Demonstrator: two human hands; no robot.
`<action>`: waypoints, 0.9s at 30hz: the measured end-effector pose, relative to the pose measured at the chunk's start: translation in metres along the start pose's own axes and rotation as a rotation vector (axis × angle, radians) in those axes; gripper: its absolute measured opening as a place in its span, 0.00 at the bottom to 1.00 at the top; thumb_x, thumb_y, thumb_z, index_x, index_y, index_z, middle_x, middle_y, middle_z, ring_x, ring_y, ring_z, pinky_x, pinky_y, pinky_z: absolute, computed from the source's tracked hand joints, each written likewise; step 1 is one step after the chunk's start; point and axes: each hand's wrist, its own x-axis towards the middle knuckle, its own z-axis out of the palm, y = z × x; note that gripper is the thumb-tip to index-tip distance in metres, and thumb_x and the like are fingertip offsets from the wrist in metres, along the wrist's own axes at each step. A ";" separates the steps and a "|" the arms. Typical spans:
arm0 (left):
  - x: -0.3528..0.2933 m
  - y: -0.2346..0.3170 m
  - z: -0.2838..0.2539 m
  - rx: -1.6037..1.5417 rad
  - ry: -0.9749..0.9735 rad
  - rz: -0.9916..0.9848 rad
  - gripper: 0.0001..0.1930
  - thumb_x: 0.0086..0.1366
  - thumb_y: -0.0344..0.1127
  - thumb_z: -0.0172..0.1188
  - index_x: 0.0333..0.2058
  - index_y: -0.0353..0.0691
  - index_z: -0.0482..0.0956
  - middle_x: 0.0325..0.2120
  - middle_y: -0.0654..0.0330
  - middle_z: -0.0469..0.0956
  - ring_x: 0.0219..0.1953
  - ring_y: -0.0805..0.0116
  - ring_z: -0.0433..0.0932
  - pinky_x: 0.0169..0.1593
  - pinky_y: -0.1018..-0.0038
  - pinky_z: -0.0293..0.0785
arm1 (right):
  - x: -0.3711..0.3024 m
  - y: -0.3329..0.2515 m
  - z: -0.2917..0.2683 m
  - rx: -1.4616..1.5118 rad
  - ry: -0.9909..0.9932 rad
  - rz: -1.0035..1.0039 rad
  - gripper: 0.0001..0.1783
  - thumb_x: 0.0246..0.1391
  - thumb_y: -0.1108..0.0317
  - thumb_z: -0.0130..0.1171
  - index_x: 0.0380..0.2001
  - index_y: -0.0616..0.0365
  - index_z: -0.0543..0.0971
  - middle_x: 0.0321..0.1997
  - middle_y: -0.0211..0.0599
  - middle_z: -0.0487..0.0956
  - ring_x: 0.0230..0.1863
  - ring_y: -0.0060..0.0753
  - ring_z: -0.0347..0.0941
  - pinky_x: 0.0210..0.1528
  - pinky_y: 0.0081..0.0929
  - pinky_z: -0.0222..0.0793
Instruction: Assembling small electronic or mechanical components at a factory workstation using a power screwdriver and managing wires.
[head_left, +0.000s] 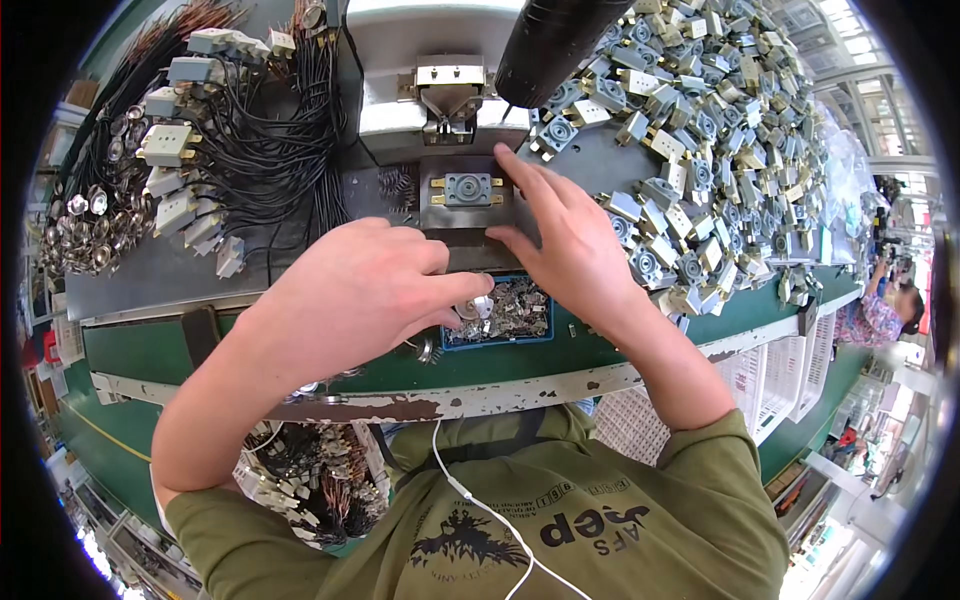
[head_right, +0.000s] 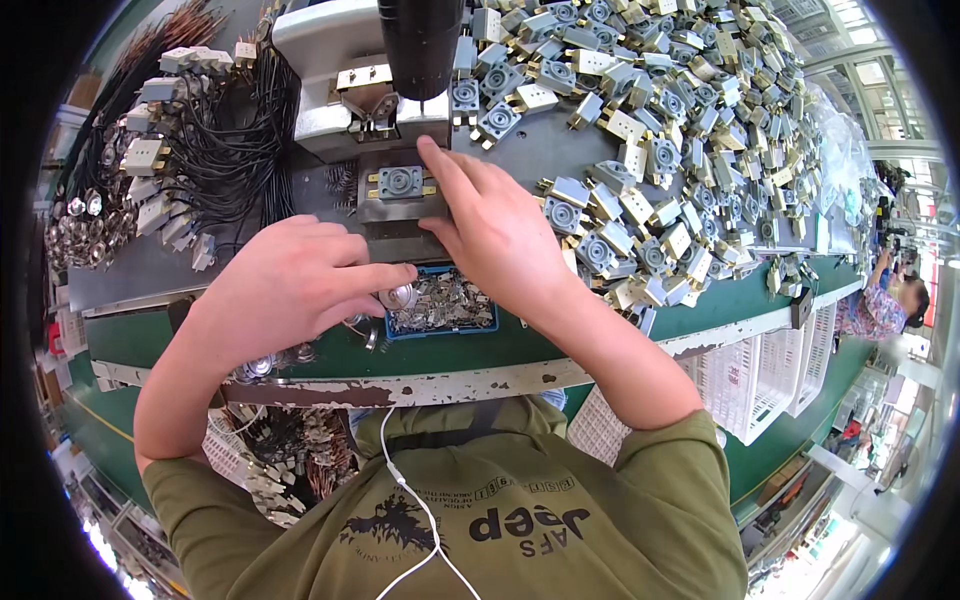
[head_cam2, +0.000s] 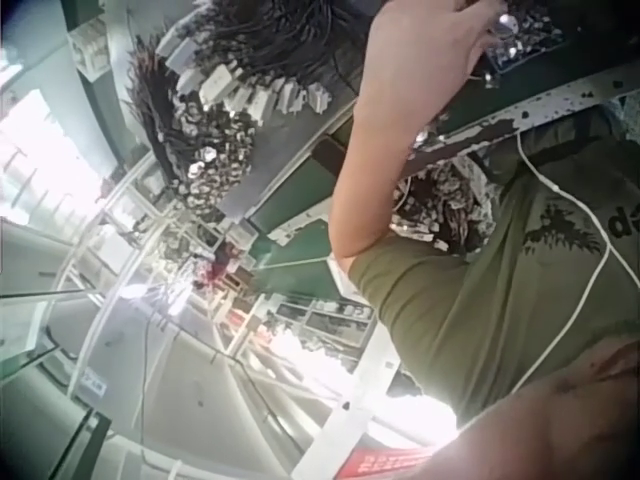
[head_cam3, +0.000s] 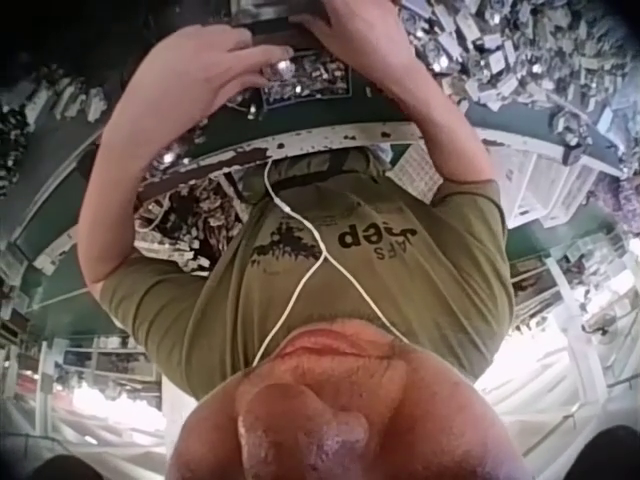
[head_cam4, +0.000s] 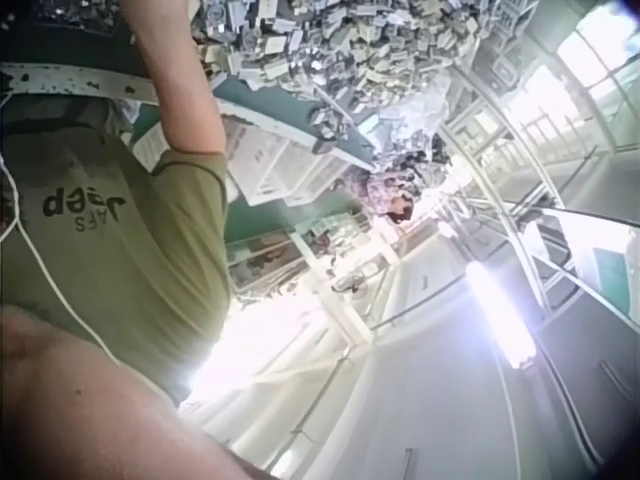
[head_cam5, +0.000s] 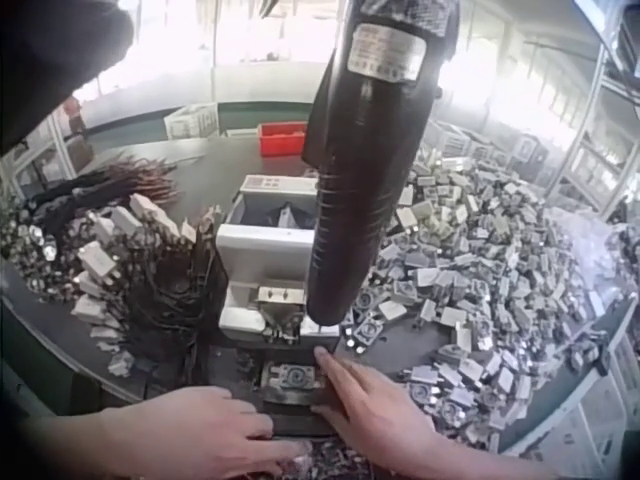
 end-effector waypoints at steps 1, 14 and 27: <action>0.001 -0.001 -0.004 -0.036 0.008 -0.027 0.14 0.64 0.39 0.65 0.48 0.51 0.82 0.25 0.65 0.75 0.32 0.64 0.81 0.38 0.65 0.75 | 0.000 0.000 0.000 0.003 -0.020 0.021 0.45 0.49 0.69 0.74 0.71 0.54 0.67 0.57 0.48 0.80 0.57 0.56 0.76 0.59 0.44 0.74; 0.034 -0.048 0.011 -0.167 -0.038 -0.466 0.20 0.65 0.38 0.65 0.56 0.50 0.81 0.34 0.55 0.85 0.36 0.54 0.84 0.41 0.62 0.78 | 0.024 -0.011 -0.067 0.479 0.391 -0.128 0.25 0.64 0.83 0.57 0.64 0.64 0.71 0.52 0.43 0.82 0.43 0.22 0.80 0.50 0.23 0.77; 0.027 -0.044 0.025 -0.019 0.062 -0.430 0.19 0.66 0.40 0.65 0.55 0.53 0.81 0.39 0.58 0.85 0.41 0.54 0.84 0.43 0.62 0.80 | 0.107 -0.035 -0.077 0.684 0.732 -0.191 0.26 0.64 0.75 0.62 0.59 0.67 0.63 0.51 0.51 0.77 0.43 0.35 0.78 0.45 0.32 0.76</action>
